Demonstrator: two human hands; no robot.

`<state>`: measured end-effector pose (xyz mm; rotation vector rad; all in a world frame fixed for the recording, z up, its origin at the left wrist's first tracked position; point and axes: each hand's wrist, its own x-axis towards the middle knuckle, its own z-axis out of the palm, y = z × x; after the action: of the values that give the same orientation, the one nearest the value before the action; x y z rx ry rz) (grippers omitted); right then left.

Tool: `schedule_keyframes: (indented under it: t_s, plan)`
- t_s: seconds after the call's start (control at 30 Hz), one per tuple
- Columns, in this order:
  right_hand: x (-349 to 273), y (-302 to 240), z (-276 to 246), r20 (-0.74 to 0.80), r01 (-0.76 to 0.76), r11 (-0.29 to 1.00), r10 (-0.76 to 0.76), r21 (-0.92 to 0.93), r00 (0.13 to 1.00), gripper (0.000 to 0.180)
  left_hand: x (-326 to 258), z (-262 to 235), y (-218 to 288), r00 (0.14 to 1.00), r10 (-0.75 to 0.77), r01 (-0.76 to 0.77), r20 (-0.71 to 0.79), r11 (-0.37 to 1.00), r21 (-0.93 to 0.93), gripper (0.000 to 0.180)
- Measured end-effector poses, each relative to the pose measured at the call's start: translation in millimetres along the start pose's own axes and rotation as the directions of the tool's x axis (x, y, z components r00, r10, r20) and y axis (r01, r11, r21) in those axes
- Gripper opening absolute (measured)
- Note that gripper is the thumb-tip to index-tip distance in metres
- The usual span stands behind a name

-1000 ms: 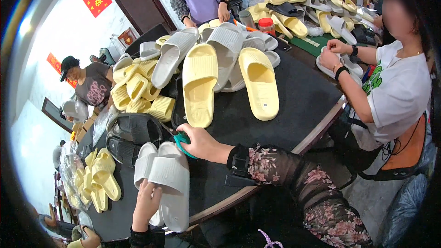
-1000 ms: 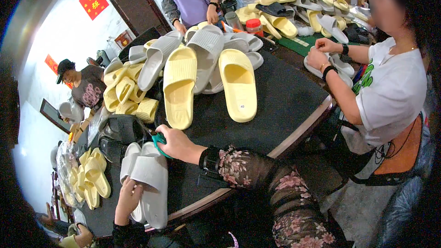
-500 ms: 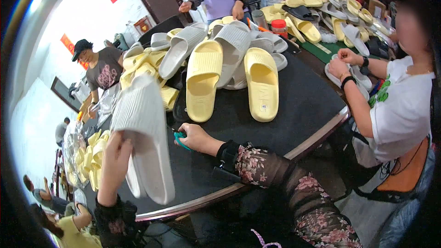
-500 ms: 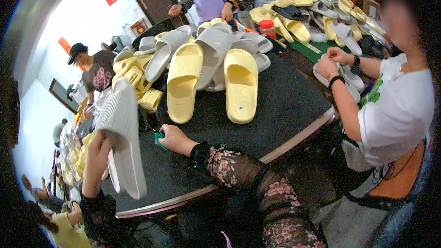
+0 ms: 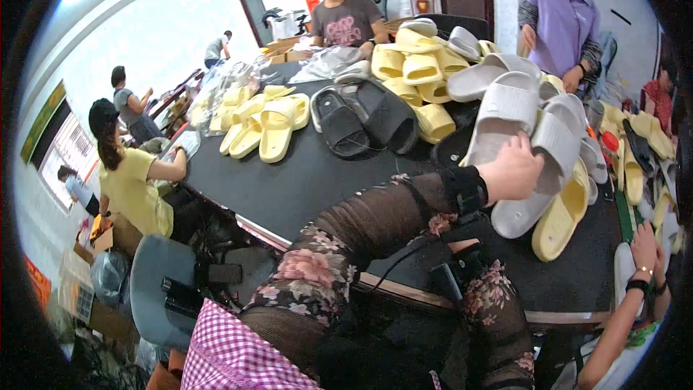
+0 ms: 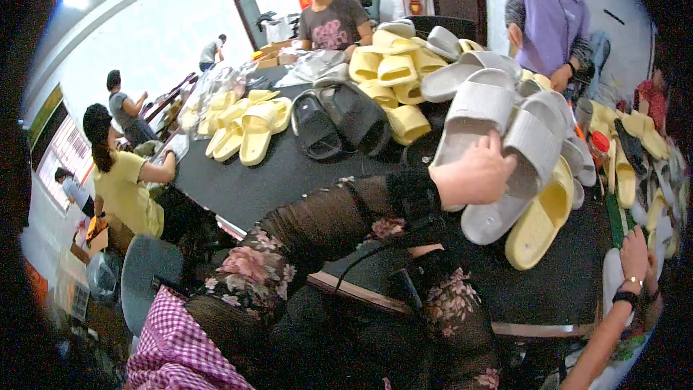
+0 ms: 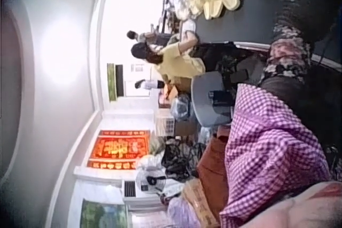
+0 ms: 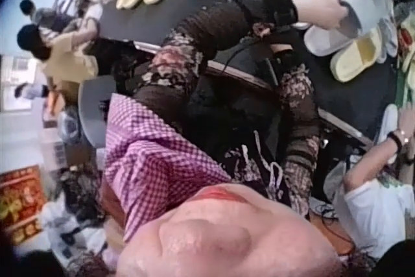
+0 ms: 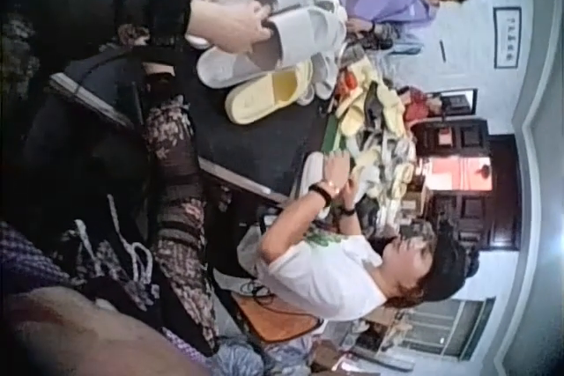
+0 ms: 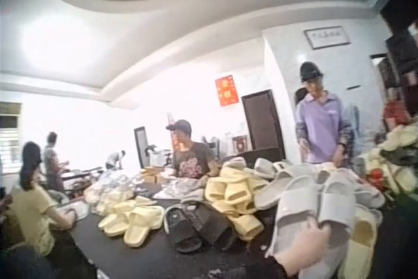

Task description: The recorder uses scissors to trim excess material or threads from mass-produced sandals/slides at a group work table.

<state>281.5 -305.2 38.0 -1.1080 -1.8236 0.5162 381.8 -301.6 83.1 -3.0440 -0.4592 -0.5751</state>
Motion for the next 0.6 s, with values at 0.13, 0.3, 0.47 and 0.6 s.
schedule_keyframes:
  t_s: [0.13, 0.3, 0.47, 0.6]
  plan:
    - [-27, -39, -38, -0.065, -0.152, 0.941, 0.179, 0.304, 0.982, 0.029, -42, -28, -34, 0.994, -0.099, 0.102, 0.034, 0.989, -0.107, 0.038]
    - [-219, 75, -303, -0.182, -0.333, 0.775, 0.493, 0.537, 0.851, 0.029, -53, -58, -15, 0.997, -0.064, 0.054, -0.049, 0.980, -0.189, 0.023]
    - [-74, 39, -100, 0.025, -0.495, 0.742, 0.544, 0.453, 0.839, 0.032, -97, -102, 5, 0.949, -0.071, -0.150, -0.306, 0.754, -0.640, 0.019]
    - [-27, 53, 15, 0.140, -0.582, 0.810, 0.569, 0.074, 0.810, 0.047, -182, -179, 17, 0.951, -0.008, -0.308, -0.308, 0.013, -0.951, 0.021]
